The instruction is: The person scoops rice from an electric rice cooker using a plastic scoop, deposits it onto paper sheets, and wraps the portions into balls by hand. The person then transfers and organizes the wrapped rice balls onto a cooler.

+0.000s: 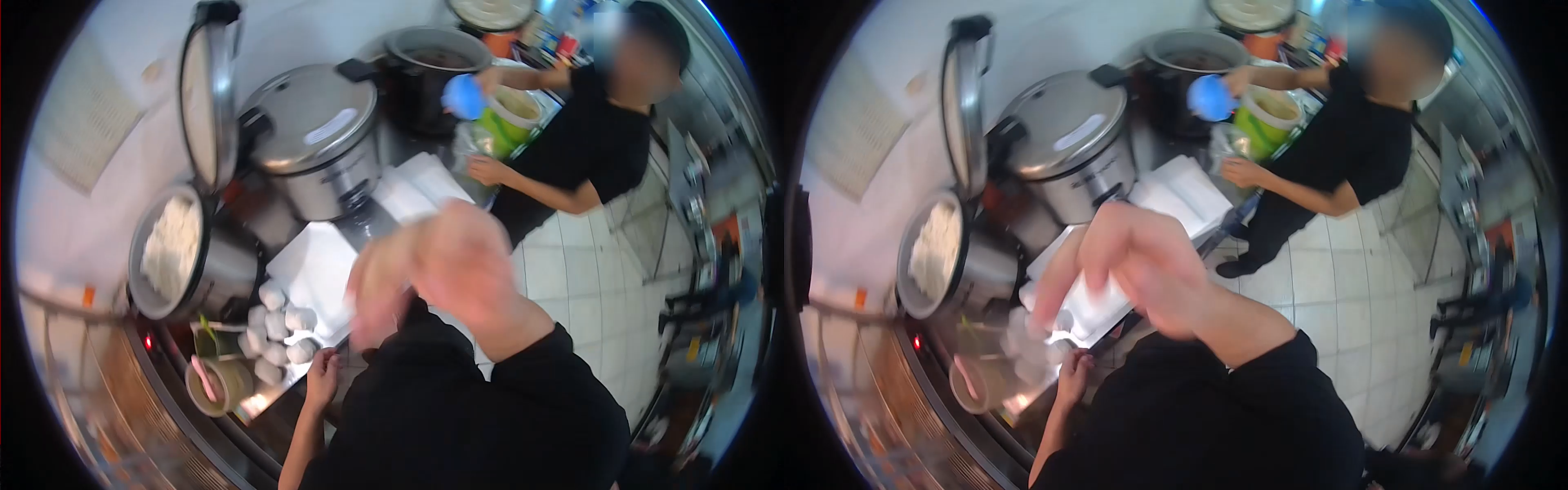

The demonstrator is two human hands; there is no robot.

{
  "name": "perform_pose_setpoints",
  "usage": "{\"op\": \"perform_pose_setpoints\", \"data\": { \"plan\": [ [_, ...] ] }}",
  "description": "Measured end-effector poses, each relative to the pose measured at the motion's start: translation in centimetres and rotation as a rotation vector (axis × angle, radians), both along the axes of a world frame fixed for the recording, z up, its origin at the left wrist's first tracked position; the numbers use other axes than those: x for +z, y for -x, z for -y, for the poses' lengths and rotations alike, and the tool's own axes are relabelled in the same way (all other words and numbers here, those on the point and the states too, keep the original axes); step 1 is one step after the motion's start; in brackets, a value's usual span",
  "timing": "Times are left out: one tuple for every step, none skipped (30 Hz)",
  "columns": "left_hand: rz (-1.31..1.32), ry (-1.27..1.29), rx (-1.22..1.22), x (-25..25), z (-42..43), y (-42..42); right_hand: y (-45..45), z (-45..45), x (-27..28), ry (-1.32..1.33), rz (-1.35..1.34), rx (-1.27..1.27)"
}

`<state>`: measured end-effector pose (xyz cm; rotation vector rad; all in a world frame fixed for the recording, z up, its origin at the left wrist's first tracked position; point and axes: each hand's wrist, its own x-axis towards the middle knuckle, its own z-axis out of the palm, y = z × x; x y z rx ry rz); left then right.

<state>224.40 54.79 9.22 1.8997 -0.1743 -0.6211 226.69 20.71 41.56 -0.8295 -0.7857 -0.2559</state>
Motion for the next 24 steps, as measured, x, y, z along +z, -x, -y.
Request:
{"op": "perform_pose_setpoints", "data": {
  "plan": [
    [-0.018, -0.013, -0.056, -0.6, 0.5, -0.8, -0.2, 2.6, -3.6, 0.143, -0.139, -0.246],
    [-0.036, -0.012, -0.109, -1.6, -0.8, -1.9, -0.6, 2.7, -8.1, 0.215, -0.250, -0.468],
    [-0.029, -0.014, -0.156, -1.1, 0.4, -3.7, -0.6, 5.2, -11.4, 0.147, -0.493, -0.594],
    [-0.060, -0.018, -0.214, 0.2, 1.5, -5.0, -0.2, 8.0, -14.3, 0.224, -0.552, -0.899],
    [-0.102, -0.033, -0.250, 0.6, 1.9, -6.1, 0.0, 10.7, -16.6, 0.349, -0.556, -1.199],
    [-0.102, -0.054, -0.246, 0.9, 2.9, -6.5, 1.1, 13.4, -17.4, 0.473, -0.554, -1.484],
    [-0.132, 0.038, -0.164, 0.8, 4.6, -7.0, 2.2, 15.3, -16.9, 0.477, -0.661, -1.522],
    [-0.159, 0.133, -0.082, 0.0, 5.6, -8.2, 2.3, 16.2, -17.0, 0.486, -0.767, -1.558],
    [-0.213, 0.195, -0.043, 2.6, 8.2, -8.4, 2.6, 18.0, -15.5, 0.460, -0.785, -1.536],
    [-0.280, 0.268, -0.006, 3.6, 10.9, -9.0, 2.6, 19.0, -15.2, 0.798, -0.606, -1.649],
    [-0.302, 0.330, -0.061, 5.4, 14.1, -9.5, 2.5, 19.6, -14.9, 1.140, -0.389, -1.725],
    [-0.321, 0.397, -0.111, 7.9, 17.5, -9.9, 2.0, 19.9, -14.7, 1.139, -0.394, -1.707],
    [-0.290, 0.457, -0.124, 10.4, 21.0, -10.3, 1.1, 20.0, -14.2, 1.349, -0.308, -1.632],
    [-0.259, 0.523, -0.143, 12.4, 24.4, -10.4, 0.2, 20.3, -13.9, 1.560, -0.213, -1.548],
    [-0.258, 0.537, -0.140, 13.5, 27.5, -10.2, -0.7, 20.7, -14.1, 1.613, -0.162, -1.501],
    [-0.182, 0.543, -0.191, 14.5, 30.3, -10.0, -1.7, 20.7, -14.6, 1.663, -0.106, -1.453],
    [-0.102, 0.549, -0.235, 14.9, 32.5, -9.9, -2.8, 20.5, -15.6, 1.607, -0.078, -1.473],
    [-0.089, 0.564, -0.222, 14.3, 34.1, -9.8, -3.5, 20.5, -16.3, 1.611, -0.050, -1.469],
    [-0.002, 0.523, -0.120, 13.2, 35.2, -9.8, -4.0, 20.4, -16.9, 1.655, -0.050, -1.415],
    [0.079, 0.477, -0.012, 12.2, 35.5, -9.8, -4.3, 20.0, -17.3, 1.700, -0.052, -1.353],
    [0.099, 0.478, 0.033, 12.1, 34.7, -10.1, -4.3, 19.7, -17.3, 1.666, -0.047, -1.314],
    [0.107, 0.482, 0.085, 12.2, 33.4, -10.4, -4.2, 18.8, -16.8, 1.665, -0.002, -1.273],
    [0.035, 0.467, 0.077, 12.4, 31.3, -10.5, -4.1, 17.6, -16.0, 1.670, -0.012, -1.162],
    [-0.037, 0.449, 0.085, 12.5, 29.1, -10.3, -4.2, 16.2, -15.5, 1.669, -0.013, -1.035]
  ]
}}
